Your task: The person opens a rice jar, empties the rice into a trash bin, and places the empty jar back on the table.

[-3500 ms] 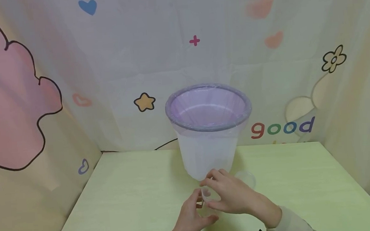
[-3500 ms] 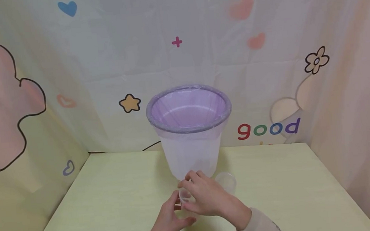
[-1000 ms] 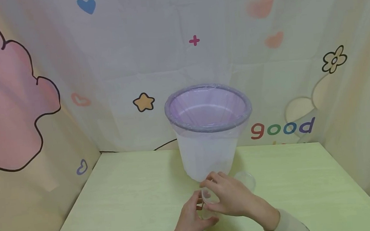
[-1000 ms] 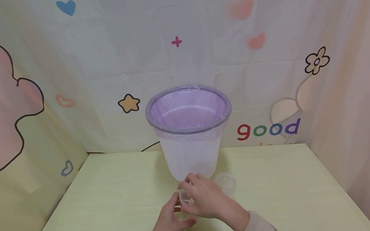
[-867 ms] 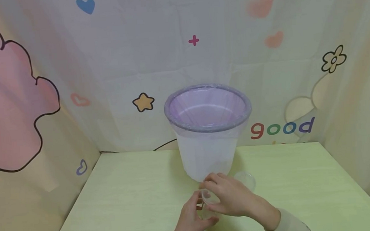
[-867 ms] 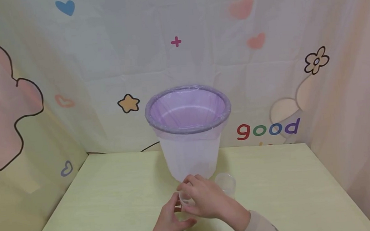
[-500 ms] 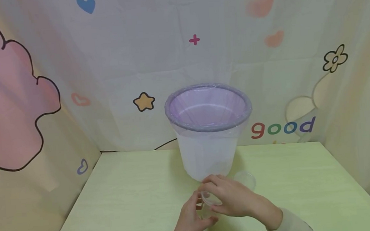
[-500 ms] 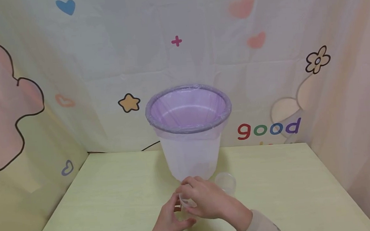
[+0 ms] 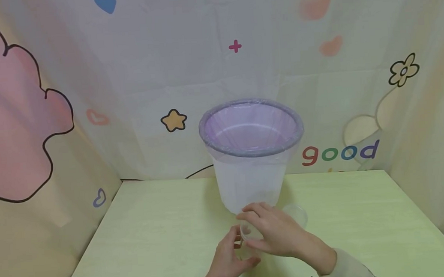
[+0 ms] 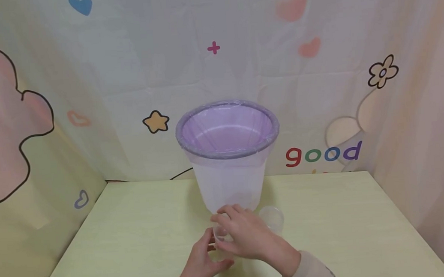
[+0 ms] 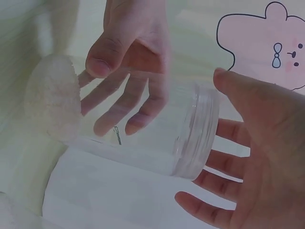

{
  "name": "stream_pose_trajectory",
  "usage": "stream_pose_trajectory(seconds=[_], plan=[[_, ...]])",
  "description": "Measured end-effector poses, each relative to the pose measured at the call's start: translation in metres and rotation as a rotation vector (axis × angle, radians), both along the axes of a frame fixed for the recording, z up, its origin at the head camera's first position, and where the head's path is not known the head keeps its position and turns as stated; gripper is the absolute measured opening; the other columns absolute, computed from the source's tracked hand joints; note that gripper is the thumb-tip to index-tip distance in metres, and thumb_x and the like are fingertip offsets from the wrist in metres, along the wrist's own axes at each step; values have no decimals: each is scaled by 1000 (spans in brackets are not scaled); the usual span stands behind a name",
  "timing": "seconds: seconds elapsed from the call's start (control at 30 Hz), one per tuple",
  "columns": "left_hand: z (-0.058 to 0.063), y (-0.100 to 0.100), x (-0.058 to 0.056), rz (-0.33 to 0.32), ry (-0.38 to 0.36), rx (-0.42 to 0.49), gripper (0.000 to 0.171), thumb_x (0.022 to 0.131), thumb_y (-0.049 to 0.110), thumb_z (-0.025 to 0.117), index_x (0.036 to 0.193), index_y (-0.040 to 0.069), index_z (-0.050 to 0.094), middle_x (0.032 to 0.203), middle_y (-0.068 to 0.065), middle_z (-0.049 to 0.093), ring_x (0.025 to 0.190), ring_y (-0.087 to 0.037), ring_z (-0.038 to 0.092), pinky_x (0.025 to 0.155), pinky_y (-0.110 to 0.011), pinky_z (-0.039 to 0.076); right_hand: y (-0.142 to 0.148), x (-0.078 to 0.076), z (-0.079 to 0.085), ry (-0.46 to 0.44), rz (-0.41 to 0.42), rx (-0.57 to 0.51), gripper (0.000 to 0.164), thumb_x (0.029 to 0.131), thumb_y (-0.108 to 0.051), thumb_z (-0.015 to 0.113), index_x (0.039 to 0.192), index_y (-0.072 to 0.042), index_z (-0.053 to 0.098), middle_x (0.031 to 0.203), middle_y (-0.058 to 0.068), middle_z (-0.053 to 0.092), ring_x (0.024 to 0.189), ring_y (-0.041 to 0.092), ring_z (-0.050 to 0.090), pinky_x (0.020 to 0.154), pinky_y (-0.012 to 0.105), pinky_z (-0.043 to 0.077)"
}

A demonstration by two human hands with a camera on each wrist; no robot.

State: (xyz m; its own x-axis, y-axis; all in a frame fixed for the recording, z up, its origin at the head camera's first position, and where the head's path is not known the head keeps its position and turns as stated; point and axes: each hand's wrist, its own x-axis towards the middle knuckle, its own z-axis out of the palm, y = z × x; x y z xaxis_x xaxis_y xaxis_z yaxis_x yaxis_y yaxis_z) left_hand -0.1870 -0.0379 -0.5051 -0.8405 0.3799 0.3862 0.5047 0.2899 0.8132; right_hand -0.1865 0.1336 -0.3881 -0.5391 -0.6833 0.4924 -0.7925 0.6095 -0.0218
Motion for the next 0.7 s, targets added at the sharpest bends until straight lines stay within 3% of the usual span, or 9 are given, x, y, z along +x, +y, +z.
stream_pose_trajectory(seconds=[0.37, 0.7], plan=[[1, 1, 0, -7, -19, -6, 61, 73, 32, 77, 122, 15, 45, 117, -6, 58, 100, -14, 57, 77, -25, 52, -5, 2, -1, 5, -121, -13, 49, 68, -46, 73, 106, -17, 62, 93, -3, 55, 80, 13, 51, 56, 20, 44], [2, 2, 0, -8, 18, 16, 65, 71, 27, 78, 125, 12, 45, 116, -4, 59, 98, -11, 58, 78, -24, 52, -4, 3, 0, -75, -124, 27, 42, 69, -39, 74, 102, -15, 63, 91, -2, 53, 80, 14, 48, 59, 22, 43]])
